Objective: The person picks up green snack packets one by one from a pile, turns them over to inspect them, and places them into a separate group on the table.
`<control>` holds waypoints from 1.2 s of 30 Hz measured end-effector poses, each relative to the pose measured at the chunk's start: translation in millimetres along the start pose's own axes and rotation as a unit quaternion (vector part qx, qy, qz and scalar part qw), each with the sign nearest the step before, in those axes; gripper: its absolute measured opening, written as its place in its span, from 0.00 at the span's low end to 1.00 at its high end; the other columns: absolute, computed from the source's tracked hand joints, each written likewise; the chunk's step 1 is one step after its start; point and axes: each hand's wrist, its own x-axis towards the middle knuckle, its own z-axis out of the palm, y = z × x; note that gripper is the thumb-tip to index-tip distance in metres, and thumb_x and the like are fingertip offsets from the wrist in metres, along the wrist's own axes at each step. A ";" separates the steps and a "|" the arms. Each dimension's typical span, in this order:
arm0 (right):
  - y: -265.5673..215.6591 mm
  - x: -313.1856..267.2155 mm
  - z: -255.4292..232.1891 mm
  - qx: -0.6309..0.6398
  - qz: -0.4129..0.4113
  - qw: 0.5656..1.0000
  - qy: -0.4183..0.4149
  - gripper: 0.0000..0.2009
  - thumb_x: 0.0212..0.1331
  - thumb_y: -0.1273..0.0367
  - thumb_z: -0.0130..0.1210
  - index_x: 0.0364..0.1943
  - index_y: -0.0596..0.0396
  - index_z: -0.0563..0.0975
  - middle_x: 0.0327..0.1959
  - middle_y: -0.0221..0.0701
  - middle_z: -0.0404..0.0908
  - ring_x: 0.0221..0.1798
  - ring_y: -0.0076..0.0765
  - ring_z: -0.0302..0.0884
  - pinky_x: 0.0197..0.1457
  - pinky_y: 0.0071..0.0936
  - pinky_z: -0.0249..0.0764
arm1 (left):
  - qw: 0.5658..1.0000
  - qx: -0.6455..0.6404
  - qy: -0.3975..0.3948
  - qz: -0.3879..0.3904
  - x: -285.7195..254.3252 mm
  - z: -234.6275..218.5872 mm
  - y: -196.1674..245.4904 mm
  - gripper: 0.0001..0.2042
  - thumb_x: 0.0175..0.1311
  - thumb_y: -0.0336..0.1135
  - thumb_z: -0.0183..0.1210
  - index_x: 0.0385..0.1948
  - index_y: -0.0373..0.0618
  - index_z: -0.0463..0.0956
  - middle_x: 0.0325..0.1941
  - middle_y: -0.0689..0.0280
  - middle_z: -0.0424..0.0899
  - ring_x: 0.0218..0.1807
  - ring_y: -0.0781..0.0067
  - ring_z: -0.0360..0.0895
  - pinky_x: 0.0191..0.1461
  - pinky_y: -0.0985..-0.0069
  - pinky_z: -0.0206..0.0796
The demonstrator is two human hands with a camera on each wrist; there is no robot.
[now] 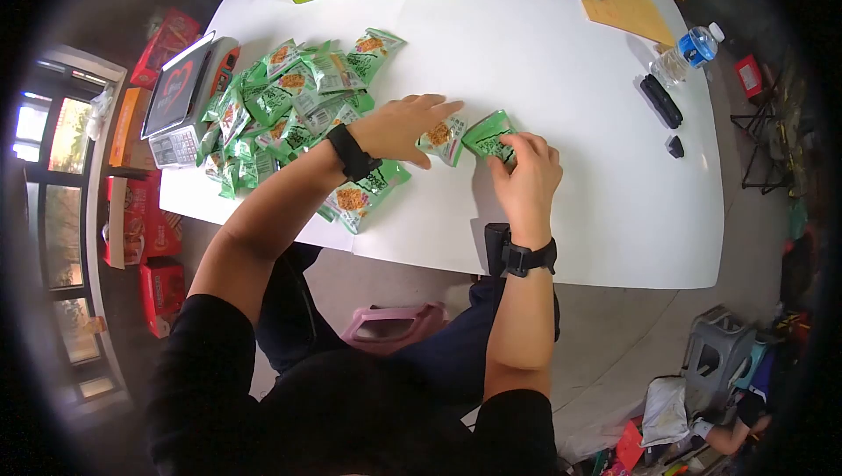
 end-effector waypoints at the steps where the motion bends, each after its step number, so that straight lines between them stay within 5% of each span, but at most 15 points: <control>1: -1.6 -2.2 -1.6 0.016 -0.003 1.000 -0.020 0.14 0.44 0.67 0.67 0.38 0.50 0.80 0.44 0.31 0.79 0.46 0.44 0.73 0.48 0.42 0.70 | 1.000 0.002 -0.002 -0.002 -1.7 5.0 -2.4 0.45 0.40 0.35 0.70 0.67 0.48 0.58 0.62 0.48 0.68 0.63 0.46 0.66 0.64 0.57 0.62; 4: -3.2 -8.9 -3.0 0.034 0.000 0.999 -0.015 0.12 0.44 0.68 0.67 0.35 0.51 0.81 0.38 0.31 0.80 0.42 0.42 0.73 0.46 0.40 0.70 | 0.996 0.069 -0.034 -0.036 -5.4 9.4 -2.6 0.40 0.41 0.32 0.67 0.64 0.46 0.61 0.53 0.52 0.73 0.56 0.48 0.71 0.59 0.58 0.65; 7: -8.0 -12.2 -5.9 0.099 -0.002 0.993 0.058 0.10 0.48 0.68 0.67 0.36 0.51 0.81 0.35 0.31 0.80 0.38 0.37 0.74 0.41 0.31 0.72 | 0.993 0.103 0.048 -0.035 -5.6 -1.2 8.0 0.36 0.41 0.30 0.64 0.61 0.44 0.64 0.47 0.55 0.74 0.51 0.50 0.73 0.54 0.60 0.67; 9: -12.6 -14.1 -7.8 0.193 0.044 0.980 0.031 0.12 0.52 0.66 0.66 0.38 0.53 0.81 0.35 0.30 0.80 0.36 0.32 0.74 0.39 0.27 0.72 | 0.981 0.057 0.178 -0.054 -8.2 -16.3 20.1 0.35 0.42 0.30 0.63 0.60 0.44 0.65 0.48 0.54 0.74 0.52 0.50 0.73 0.54 0.62 0.68; 11: -19.1 -16.3 -6.9 0.285 0.089 0.954 0.001 0.14 0.55 0.64 0.66 0.41 0.55 0.80 0.35 0.30 0.80 0.35 0.28 0.74 0.37 0.23 0.72 | 0.976 0.041 0.211 -0.044 -15.8 -29.4 36.1 0.36 0.42 0.30 0.64 0.61 0.43 0.65 0.47 0.54 0.74 0.51 0.50 0.73 0.53 0.63 0.68; 14: -33.4 -20.2 -6.3 0.546 0.100 0.827 -0.092 0.26 0.59 0.57 0.64 0.53 0.62 0.74 0.38 0.31 0.81 0.36 0.22 0.74 0.38 0.19 0.73 | 0.958 0.007 0.287 -0.004 -39.1 -31.2 68.1 0.38 0.42 0.30 0.68 0.62 0.44 0.64 0.47 0.55 0.73 0.48 0.52 0.73 0.52 0.63 0.67; 17: -46.0 -29.3 -6.4 0.618 0.134 0.763 -0.139 0.26 0.58 0.55 0.64 0.52 0.61 0.75 0.38 0.30 0.80 0.35 0.22 0.74 0.38 0.20 0.73 | 0.949 0.005 0.312 -0.032 -62.6 -9.1 97.7 0.38 0.42 0.31 0.68 0.63 0.44 0.64 0.46 0.55 0.73 0.47 0.53 0.73 0.52 0.62 0.67; 22: -57.9 -39.6 -13.5 0.587 0.155 0.785 -0.127 0.17 0.60 0.58 0.59 0.39 0.60 0.82 0.29 0.25 0.80 0.34 0.18 0.73 0.37 0.16 0.68 | 0.936 -0.055 0.335 -0.092 -93.4 28.2 127.9 0.38 0.43 0.33 0.70 0.62 0.39 0.64 0.49 0.54 0.72 0.50 0.51 0.71 0.56 0.62 0.65; 25: -51.4 -41.1 -16.6 0.582 0.110 0.793 -0.143 0.16 0.61 0.59 0.59 0.38 0.61 0.81 0.30 0.25 0.81 0.32 0.17 0.74 0.36 0.17 0.68 | 0.912 -0.216 0.329 -0.114 -109.2 41.7 128.2 0.38 0.46 0.33 0.71 0.62 0.38 0.64 0.49 0.53 0.75 0.51 0.54 0.74 0.57 0.64 0.67; 26: -47.2 -39.0 -14.3 0.624 0.189 0.739 -0.171 0.15 0.61 0.61 0.59 0.37 0.63 0.81 0.31 0.27 0.81 0.32 0.18 0.76 0.37 0.18 0.70 | 0.896 -0.308 0.289 -0.140 -113.6 45.9 125.6 0.36 0.49 0.33 0.70 0.63 0.36 0.63 0.48 0.54 0.77 0.49 0.58 0.76 0.56 0.66 0.68; 28: -48.3 -37.6 -13.9 0.640 0.191 0.722 -0.180 0.14 0.61 0.62 0.59 0.38 0.63 0.81 0.31 0.28 0.82 0.33 0.19 0.77 0.38 0.19 0.72 | 0.813 -0.509 0.231 -0.163 -120.1 59.8 125.2 0.28 0.58 0.30 0.65 0.60 0.34 0.65 0.43 0.62 0.82 0.43 0.71 0.78 0.50 0.74 0.71; 29: -48.0 -36.8 -13.6 0.656 0.191 0.707 -0.183 0.14 0.62 0.63 0.59 0.38 0.63 0.81 0.32 0.29 0.82 0.34 0.19 0.78 0.39 0.19 0.73 | 0.811 -0.511 0.231 -0.166 -123.2 64.4 128.3 0.28 0.58 0.30 0.65 0.60 0.34 0.65 0.43 0.62 0.82 0.43 0.71 0.78 0.50 0.74 0.71; 31: -44.0 -37.7 -8.4 0.658 0.182 0.706 -0.189 0.14 0.62 0.64 0.58 0.40 0.65 0.80 0.34 0.31 0.83 0.36 0.21 0.79 0.41 0.20 0.74 | 0.669 -0.702 0.175 -0.170 -127.2 65.3 138.1 0.22 0.62 0.27 0.61 0.57 0.34 0.67 0.43 0.64 0.81 0.41 0.75 0.78 0.46 0.77 0.72; 36: -44.0 -39.0 -4.6 0.646 0.223 0.698 -0.213 0.15 0.66 0.60 0.53 0.41 0.61 0.78 0.37 0.32 0.82 0.39 0.25 0.80 0.44 0.23 0.75 | 0.617 -0.747 0.178 -0.170 -132.1 75.5 141.9 0.21 0.62 0.25 0.60 0.56 0.35 0.67 0.45 0.64 0.80 0.44 0.78 0.77 0.45 0.78 0.71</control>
